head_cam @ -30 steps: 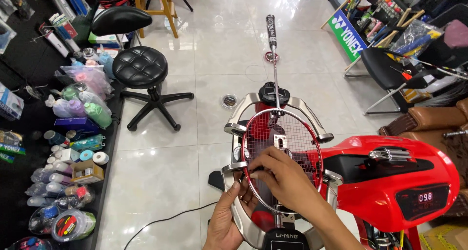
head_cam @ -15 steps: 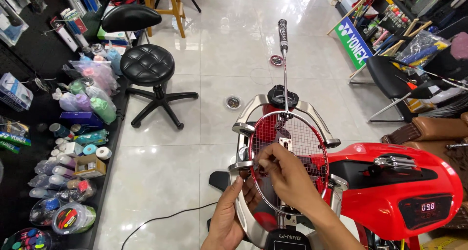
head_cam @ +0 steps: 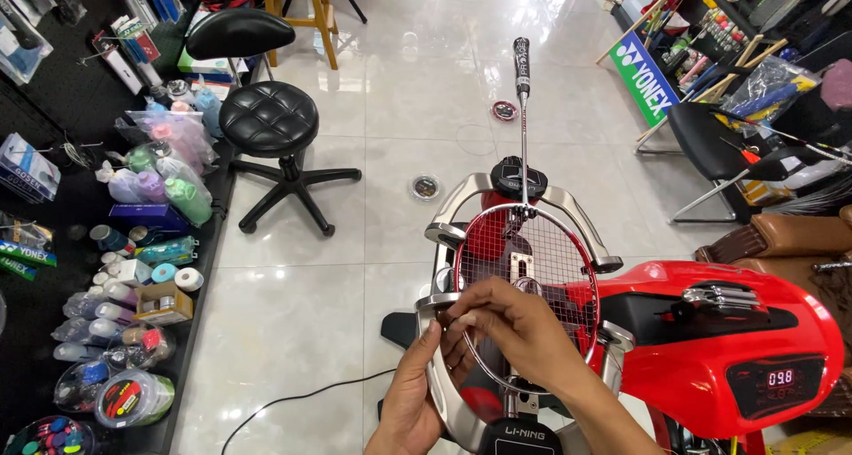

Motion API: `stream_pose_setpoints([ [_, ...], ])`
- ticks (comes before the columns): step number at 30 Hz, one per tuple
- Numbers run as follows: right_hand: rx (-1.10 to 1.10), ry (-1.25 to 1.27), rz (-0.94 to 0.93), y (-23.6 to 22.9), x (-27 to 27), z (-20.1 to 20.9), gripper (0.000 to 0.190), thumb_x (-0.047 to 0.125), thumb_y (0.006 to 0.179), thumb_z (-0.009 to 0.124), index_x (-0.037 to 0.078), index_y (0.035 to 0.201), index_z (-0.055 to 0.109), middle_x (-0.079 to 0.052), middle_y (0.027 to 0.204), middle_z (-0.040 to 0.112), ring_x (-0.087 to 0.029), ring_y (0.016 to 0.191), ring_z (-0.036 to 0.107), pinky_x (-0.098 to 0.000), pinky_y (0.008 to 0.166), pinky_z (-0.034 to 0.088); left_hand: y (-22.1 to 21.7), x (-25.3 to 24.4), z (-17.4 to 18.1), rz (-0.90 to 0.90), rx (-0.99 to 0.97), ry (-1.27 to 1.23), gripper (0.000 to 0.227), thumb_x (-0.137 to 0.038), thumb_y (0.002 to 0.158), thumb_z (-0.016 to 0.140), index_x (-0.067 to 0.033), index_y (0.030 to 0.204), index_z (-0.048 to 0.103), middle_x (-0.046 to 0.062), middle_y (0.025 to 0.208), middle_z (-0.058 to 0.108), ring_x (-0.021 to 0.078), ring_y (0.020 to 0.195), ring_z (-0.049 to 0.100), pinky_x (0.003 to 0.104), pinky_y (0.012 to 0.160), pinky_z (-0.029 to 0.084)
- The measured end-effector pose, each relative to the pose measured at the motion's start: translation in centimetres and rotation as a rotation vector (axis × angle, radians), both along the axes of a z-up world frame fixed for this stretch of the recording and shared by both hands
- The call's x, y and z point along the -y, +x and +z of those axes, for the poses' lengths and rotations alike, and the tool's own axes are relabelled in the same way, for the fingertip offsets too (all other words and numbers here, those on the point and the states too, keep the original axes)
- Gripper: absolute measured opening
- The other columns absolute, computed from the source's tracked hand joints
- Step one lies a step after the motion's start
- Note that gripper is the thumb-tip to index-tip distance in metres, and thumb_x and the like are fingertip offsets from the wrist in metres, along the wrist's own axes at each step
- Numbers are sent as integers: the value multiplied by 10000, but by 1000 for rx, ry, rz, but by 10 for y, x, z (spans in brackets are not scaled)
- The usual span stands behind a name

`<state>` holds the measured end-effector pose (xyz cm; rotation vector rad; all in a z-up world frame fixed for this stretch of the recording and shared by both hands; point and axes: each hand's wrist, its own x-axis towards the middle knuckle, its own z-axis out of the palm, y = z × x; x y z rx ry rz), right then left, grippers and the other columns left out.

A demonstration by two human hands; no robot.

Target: Using a professional machine to thread and tension strings on a badminton racket.

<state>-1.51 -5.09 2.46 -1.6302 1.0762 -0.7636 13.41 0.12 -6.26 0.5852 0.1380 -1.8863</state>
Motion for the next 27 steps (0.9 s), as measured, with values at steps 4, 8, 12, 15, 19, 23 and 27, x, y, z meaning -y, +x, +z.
stream_pose_setpoints([
  [4, 80, 91, -27, -4, 3, -15, 128, -39, 933, 653, -4, 1002, 756, -68, 966, 770, -121, 775, 644, -271, 684, 534, 1, 0, 0, 7, -4, -22, 399, -287, 938, 623, -17, 1232, 636, 87, 1048, 749, 228, 1015, 732, 344, 904, 585],
  [8, 112, -85, -2, 2, 0, -13, 84, -26, 934, 672, 2, 979, 738, -68, 918, 723, -140, 841, 750, -280, 725, 587, 1, 1, -14, 7, 25, -3, 359, -257, 951, 645, -29, 1229, 659, 80, 1027, 757, 179, 936, 701, 336, 869, 572],
  [12, -171, -263, -60, 13, -6, 3, 108, 24, 872, 731, 41, 978, 727, -60, 869, 734, -169, 763, 750, -299, 660, 584, 2, 1, -16, 29, -8, -11, 309, -241, 950, 669, -31, 1177, 674, 63, 981, 740, 178, 902, 700, 327, 835, 575],
  [15, -197, -343, -9, 12, -7, 6, 96, 15, 874, 719, 46, 964, 726, -67, 894, 721, -202, 791, 748, -319, 671, 585, 2, 1, -16, 33, -1, 20, 293, -232, 943, 674, -32, 1157, 685, 68, 967, 735, 186, 892, 703, 328, 835, 581],
  [19, -318, -542, 58, 12, -9, 13, 123, 8, 872, 717, 51, 988, 713, -72, 959, 698, -265, 898, 688, -364, 742, 553, 2, 0, -13, 48, -25, -7, 284, -223, 942, 669, -40, 1158, 688, 65, 978, 736, 184, 886, 707, 327, 832, 580],
  [23, -295, -522, 69, 10, -15, 11, 179, -27, 845, 673, 41, 1010, 690, -82, 1036, 674, -273, 969, 680, -371, 789, 561, 4, 0, -7, 33, -5, 22, 293, -224, 940, 664, -35, 1163, 684, 76, 985, 738, 183, 892, 710, 329, 852, 585],
  [27, -282, -408, -56, 6, -18, 5, 202, -39, 858, 643, 50, 1028, 706, -89, 1010, 649, -253, 884, 697, -357, 726, 563, 4, 0, -7, 32, -7, -7, 319, -225, 943, 666, -32, 1198, 672, 84, 1034, 737, 178, 910, 706, 325, 861, 579],
])
